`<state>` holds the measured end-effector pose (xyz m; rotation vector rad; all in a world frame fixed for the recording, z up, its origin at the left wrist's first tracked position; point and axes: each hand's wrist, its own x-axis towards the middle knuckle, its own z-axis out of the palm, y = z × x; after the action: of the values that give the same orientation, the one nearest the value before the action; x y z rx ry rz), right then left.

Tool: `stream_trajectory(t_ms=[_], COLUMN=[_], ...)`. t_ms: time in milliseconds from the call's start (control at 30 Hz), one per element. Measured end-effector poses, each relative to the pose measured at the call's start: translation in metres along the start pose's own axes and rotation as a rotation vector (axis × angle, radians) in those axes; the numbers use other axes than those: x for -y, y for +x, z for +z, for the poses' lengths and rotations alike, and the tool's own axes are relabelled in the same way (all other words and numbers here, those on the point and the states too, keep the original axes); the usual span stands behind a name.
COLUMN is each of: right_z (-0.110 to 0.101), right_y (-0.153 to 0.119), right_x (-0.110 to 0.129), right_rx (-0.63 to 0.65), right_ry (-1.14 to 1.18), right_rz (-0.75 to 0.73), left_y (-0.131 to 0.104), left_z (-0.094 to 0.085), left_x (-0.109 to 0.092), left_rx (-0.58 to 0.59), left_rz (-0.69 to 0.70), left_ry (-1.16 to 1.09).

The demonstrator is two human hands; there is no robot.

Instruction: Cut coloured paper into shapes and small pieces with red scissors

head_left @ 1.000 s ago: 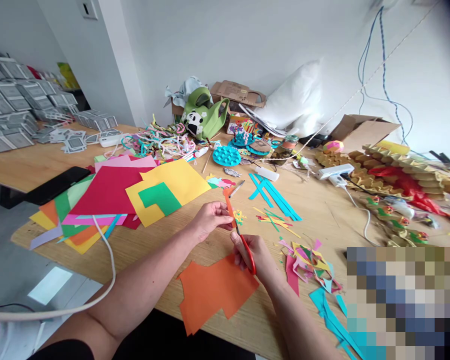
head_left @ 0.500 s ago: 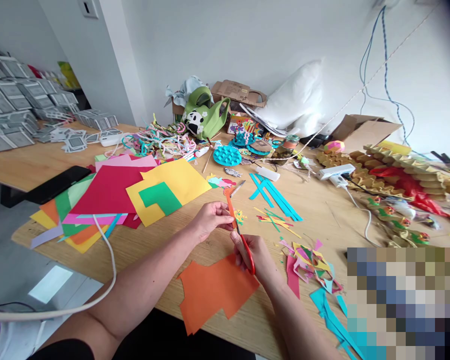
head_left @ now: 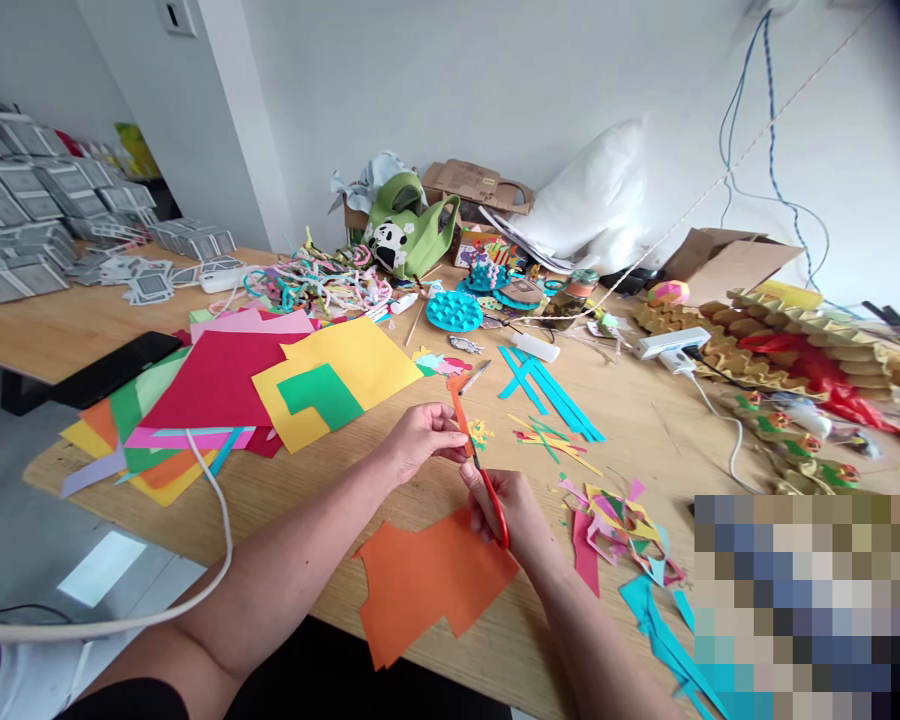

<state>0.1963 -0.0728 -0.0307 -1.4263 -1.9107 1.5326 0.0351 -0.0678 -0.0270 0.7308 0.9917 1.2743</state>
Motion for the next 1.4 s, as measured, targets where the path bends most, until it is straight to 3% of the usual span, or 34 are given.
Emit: stream_trajectory(t_ms=[1400], right_z=[0.0010], right_y=[-0.0013], right_x=[0.0037], right_rx=[0.012], right_ry=[0.036], right_rz=[0.012], left_y=[0.0004], left_z=[0.0007], left_x=[0.0030], left_rx=[0.001], left_rz=[-0.005], left_ry=[0.001])
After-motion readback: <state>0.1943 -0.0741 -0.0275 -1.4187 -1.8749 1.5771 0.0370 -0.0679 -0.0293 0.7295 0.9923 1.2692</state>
